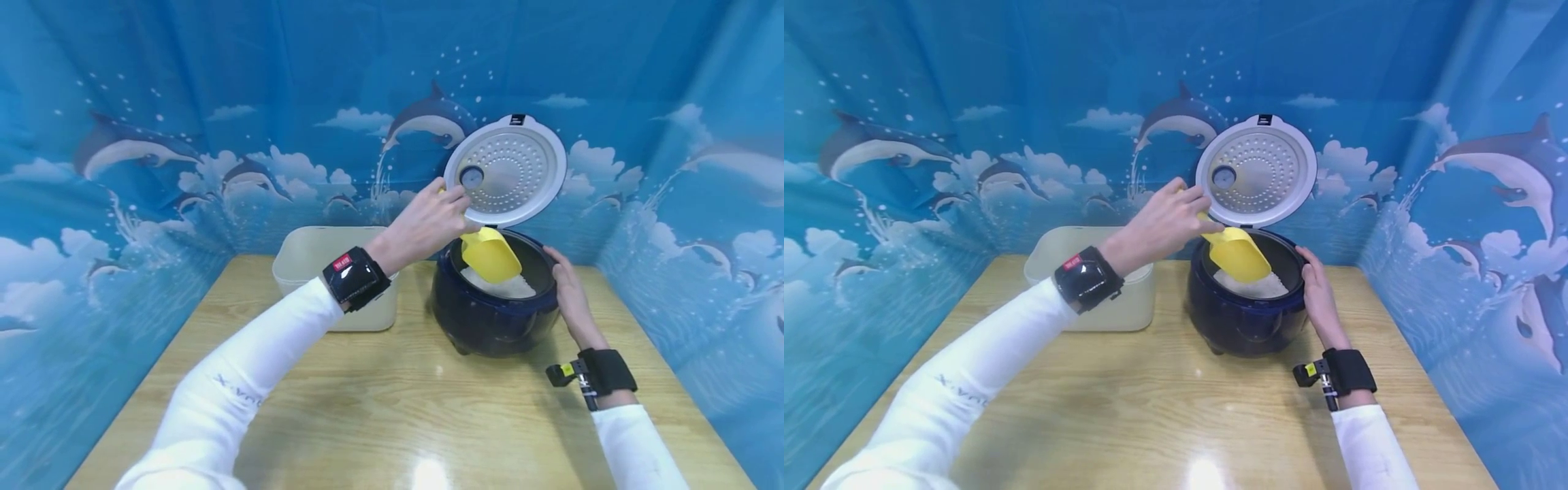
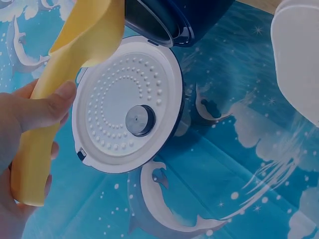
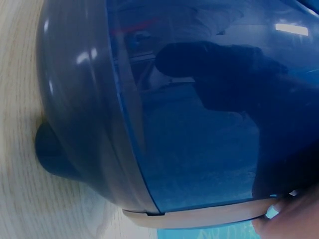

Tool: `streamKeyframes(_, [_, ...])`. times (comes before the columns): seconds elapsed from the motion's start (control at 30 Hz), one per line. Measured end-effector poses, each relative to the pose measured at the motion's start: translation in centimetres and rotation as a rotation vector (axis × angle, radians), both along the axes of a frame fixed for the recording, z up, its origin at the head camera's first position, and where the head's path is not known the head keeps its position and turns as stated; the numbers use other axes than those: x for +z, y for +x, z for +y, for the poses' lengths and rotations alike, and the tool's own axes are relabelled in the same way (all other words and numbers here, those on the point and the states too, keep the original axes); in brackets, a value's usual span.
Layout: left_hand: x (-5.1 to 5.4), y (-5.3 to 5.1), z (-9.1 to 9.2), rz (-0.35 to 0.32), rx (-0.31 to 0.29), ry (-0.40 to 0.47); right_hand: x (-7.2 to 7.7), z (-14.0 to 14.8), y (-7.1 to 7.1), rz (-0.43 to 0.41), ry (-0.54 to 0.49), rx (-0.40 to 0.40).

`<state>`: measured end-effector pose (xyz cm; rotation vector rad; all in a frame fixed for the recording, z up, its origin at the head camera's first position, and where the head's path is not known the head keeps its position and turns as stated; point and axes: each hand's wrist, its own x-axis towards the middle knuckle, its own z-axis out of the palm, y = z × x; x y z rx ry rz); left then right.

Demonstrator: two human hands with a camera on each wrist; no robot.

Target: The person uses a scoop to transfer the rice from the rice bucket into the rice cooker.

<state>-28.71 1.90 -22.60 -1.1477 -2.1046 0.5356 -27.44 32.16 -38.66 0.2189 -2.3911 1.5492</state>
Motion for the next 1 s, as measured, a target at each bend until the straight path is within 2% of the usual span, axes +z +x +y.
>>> streamKeyframes(0.17, [-0.4, -0.4, -1.0, -0.168, 0.043, 0.098, 0.1, 0.1, 0.0, 0.000, 0.008, -0.001])
streamKeyframes(0.33, [-1.0, -1.0, -2.8, -0.319, 0.089, 0.190, 0.0, 0.2, -0.2, -0.002, 0.016, -0.001])
streamKeyframes(0.53, [-1.9, -1.6, -6.7, -0.510, 0.123, 0.388, 0.0, 0.3, -0.4, 0.003, 0.017, 0.007])
streamKeyframes(0.67, [-2.8, -1.7, -9.8, -0.623, 0.167, 0.516, 0.0, 0.3, -0.3, 0.020, 0.016, 0.009])
streamKeyframes(0.73, [-3.3, -1.7, -11.3, -0.659, 0.186, 0.567, 0.1, 0.3, -0.2, 0.023, 0.018, 0.008])
streamKeyframes(0.87, [-4.0, -1.4, -14.6, -0.681, 0.239, 0.622, 0.2, 0.3, 0.0, 0.016, 0.007, 0.016])
streamKeyframes(1.0, [-4.0, -0.8, -18.3, -0.693, 0.337, 0.638, 0.1, 0.1, 0.1, 0.011, -0.001, 0.024])
